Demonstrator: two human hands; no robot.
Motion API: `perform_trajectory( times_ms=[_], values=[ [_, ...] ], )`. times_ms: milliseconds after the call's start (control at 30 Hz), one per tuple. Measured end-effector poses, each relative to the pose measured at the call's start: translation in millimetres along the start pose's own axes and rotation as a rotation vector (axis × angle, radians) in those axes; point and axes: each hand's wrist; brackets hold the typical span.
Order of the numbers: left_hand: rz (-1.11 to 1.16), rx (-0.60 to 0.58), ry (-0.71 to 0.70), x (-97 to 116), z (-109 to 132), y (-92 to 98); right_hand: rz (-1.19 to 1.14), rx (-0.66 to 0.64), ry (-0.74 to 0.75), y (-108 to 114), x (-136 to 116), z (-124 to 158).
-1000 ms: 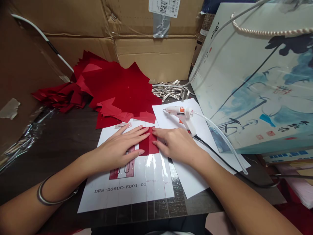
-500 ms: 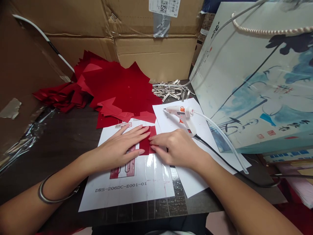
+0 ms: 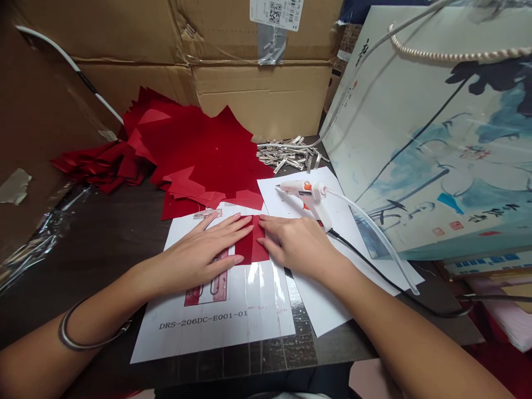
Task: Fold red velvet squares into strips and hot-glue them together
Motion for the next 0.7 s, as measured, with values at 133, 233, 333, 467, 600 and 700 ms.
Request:
perform_trajectory(
  times_ms=[133,233,333,467,600,700],
  values=[
    [0.009,-0.002,0.009,0.7,-0.2,-0.3,-0.034,0.008,0.039,0.1,-1.8,-0.3],
    [0.019,-0.002,0.009,0.7,-0.2,-0.8,-0.02,0.003,0.023,-1.3,-2.5,-0.9],
    [0.025,-0.005,0.024,0.4,0.1,-0.7,-0.02,0.021,0.034,-3.2,-2.2,-0.9],
    [0.029,-0.011,0.04,0.1,-0.3,-0.1,-0.065,0.085,0.079,-3.0,-1.1,0.5],
    [0.029,-0.018,0.038,-0.5,-1.6,0.1,-0.077,0.095,0.075,-2.1,-0.1,1.0],
    [0.026,-0.015,0.031,-1.6,-1.8,0.0,-0.067,0.041,0.086,-3.1,0.8,0.2]
  ],
)
Point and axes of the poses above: each hand's wrist, its own z-axis away from the middle knuckle, its own y-axis out of the back of the hand, x = y × z, and after that the axes turned 10 degrees about z, right-handed
